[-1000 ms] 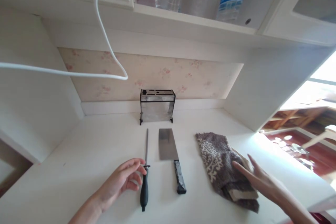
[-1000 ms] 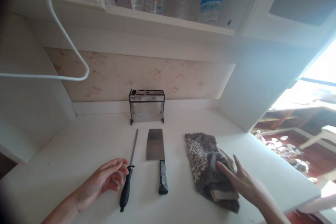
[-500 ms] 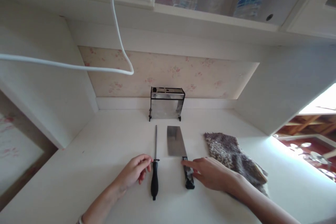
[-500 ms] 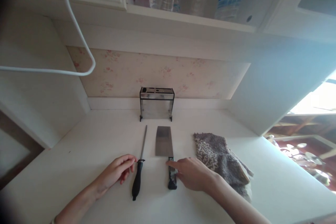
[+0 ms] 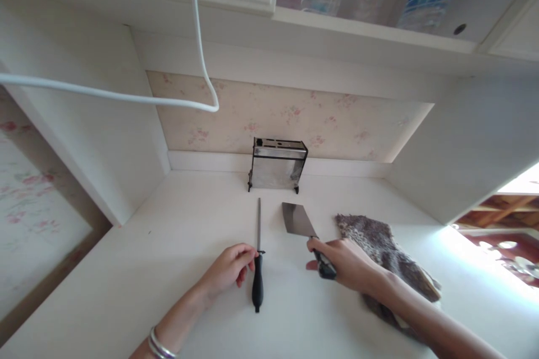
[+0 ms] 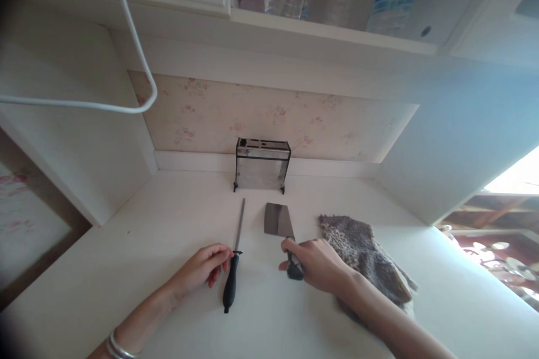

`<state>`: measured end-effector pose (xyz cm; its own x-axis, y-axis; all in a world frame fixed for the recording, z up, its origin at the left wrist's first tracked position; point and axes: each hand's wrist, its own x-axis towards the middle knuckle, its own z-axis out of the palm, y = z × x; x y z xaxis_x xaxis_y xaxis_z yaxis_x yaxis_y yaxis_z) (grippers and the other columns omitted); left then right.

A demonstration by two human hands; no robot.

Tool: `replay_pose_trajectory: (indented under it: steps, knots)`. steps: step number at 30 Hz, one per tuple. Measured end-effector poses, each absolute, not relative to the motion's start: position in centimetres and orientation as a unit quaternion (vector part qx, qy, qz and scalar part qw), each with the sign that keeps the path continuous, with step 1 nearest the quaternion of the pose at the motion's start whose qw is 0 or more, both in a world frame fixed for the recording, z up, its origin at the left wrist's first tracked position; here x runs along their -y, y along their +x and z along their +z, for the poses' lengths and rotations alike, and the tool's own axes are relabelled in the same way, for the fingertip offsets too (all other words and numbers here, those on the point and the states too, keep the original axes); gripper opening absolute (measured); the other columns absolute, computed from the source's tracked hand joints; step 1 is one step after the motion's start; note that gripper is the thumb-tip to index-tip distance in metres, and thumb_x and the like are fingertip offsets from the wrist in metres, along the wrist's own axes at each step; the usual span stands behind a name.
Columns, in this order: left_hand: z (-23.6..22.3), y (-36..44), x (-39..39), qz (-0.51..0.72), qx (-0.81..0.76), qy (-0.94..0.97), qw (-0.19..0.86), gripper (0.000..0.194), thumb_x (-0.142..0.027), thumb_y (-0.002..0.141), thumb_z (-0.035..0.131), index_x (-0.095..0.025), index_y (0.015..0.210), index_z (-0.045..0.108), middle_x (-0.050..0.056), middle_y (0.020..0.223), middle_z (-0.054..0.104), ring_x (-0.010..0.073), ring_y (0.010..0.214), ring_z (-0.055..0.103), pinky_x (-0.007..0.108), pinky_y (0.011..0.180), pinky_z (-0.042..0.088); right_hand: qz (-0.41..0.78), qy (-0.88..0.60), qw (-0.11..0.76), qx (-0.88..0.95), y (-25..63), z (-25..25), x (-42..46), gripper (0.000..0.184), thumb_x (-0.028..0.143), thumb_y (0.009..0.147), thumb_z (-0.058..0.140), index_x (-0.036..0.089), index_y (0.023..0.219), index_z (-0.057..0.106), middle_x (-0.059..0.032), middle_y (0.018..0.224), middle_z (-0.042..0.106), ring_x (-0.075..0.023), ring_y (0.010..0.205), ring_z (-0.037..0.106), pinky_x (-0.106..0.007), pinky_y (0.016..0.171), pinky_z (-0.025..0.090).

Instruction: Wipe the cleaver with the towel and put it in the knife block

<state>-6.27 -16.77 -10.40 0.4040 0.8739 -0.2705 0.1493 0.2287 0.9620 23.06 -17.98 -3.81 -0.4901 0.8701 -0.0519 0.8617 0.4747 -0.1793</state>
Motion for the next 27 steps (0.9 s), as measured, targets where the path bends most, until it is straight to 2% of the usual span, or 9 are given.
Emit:
replay_pose_trajectory:
  steps: [3, 8, 11, 17, 19, 22, 27]
  knots:
    - [-10.6, -6.3, 16.8, 0.286, -0.468, 0.548, 0.631, 0.039, -0.050, 0.082, 0.050, -0.014, 0.092, 0.062, 0.002, 0.078, 0.058, 0.0084, 0.055, 0.046, 0.020, 0.047, 0.036, 0.078, -0.576, 0.175, 0.795, 23.3, -2.6, 17.3, 0.033, 0.053, 0.084, 0.050, 0.026, 0.097, 0.064, -0.0016, 0.069, 0.067, -0.0162, 0.059, 0.061, -0.025, 0.057, 0.041]
    - [-10.7, -6.2, 16.8, 0.285, -0.468, 0.549, 0.631, 0.038, -0.049, 0.082, 0.050, -0.014, 0.093, 0.061, 0.002, 0.077, 0.058, 0.0084, 0.054, 0.046, 0.020, 0.047, 0.036, 0.177, -0.687, 0.389, 0.589, 24.2, 0.6, 15.4, 0.040, 0.053, 0.077, 0.058, 0.019, 0.097, 0.067, -0.0012, 0.061, 0.066, -0.0152, 0.055, 0.063, -0.024, 0.055, 0.050]
    - [-10.6, -6.2, 16.8, 0.290, -0.465, 0.545, 0.635, 0.040, -0.050, 0.081, 0.051, -0.013, 0.093, 0.061, 0.003, 0.077, 0.058, 0.0086, 0.055, 0.046, 0.020, 0.046, 0.035, 0.185, -0.664, 0.479, 0.543, 25.3, 3.6, 13.9, 0.042, 0.046, 0.073, 0.065, 0.014, 0.099, 0.067, -0.0036, 0.062, 0.067, -0.0155, 0.052, 0.063, -0.025, 0.051, 0.052]
    - [-10.2, -6.1, 16.8, 0.282, -0.466, 0.539, 0.642, 0.038, -0.050, 0.080, 0.052, -0.014, 0.090, 0.060, 0.003, 0.077, 0.058, 0.0087, 0.055, 0.047, 0.020, 0.047, 0.036, 0.101, -0.530, 0.656, 0.527, 26.4, 10.1, 10.0, 0.034, 0.031, 0.071, 0.069, 0.006, 0.094, 0.064, -0.0044, 0.058, 0.064, -0.0146, 0.049, 0.061, -0.026, 0.048, 0.053]
    - [-10.1, -6.1, 16.8, 0.281, -0.466, 0.542, 0.641, 0.037, -0.050, 0.080, 0.052, -0.014, 0.089, 0.060, 0.003, 0.077, 0.058, 0.0089, 0.055, 0.047, 0.020, 0.047, 0.036, 0.106, -0.503, 0.683, 0.518, 25.9, 11.9, 8.5, 0.030, 0.028, 0.072, 0.067, 0.004, 0.091, 0.063, -0.0043, 0.058, 0.062, -0.0147, 0.050, 0.061, -0.028, 0.049, 0.053]
    - [-10.0, -6.1, 16.9, 0.285, -0.464, 0.542, 0.640, 0.037, -0.050, 0.081, 0.051, -0.014, 0.089, 0.060, 0.003, 0.077, 0.058, 0.0091, 0.055, 0.047, 0.020, 0.047, 0.036, 0.139, -0.515, 0.680, 0.503, 24.7, 13.9, 6.1, 0.029, 0.026, 0.075, 0.063, 0.000, 0.087, 0.060, -0.0057, 0.057, 0.062, -0.0132, 0.049, 0.059, -0.029, 0.050, 0.052]
    - [-10.2, -6.0, 17.0, 0.282, -0.465, 0.540, 0.642, 0.034, -0.046, 0.082, 0.050, -0.014, 0.089, 0.060, 0.003, 0.076, 0.058, 0.0086, 0.054, 0.046, 0.020, 0.045, 0.034, 0.180, -0.539, 0.650, 0.504, 23.4, 15.4, 3.0, 0.041, 0.033, 0.075, 0.062, -0.003, 0.094, 0.057, -0.0053, 0.057, 0.063, -0.0111, 0.048, 0.057, -0.028, 0.053, 0.050]
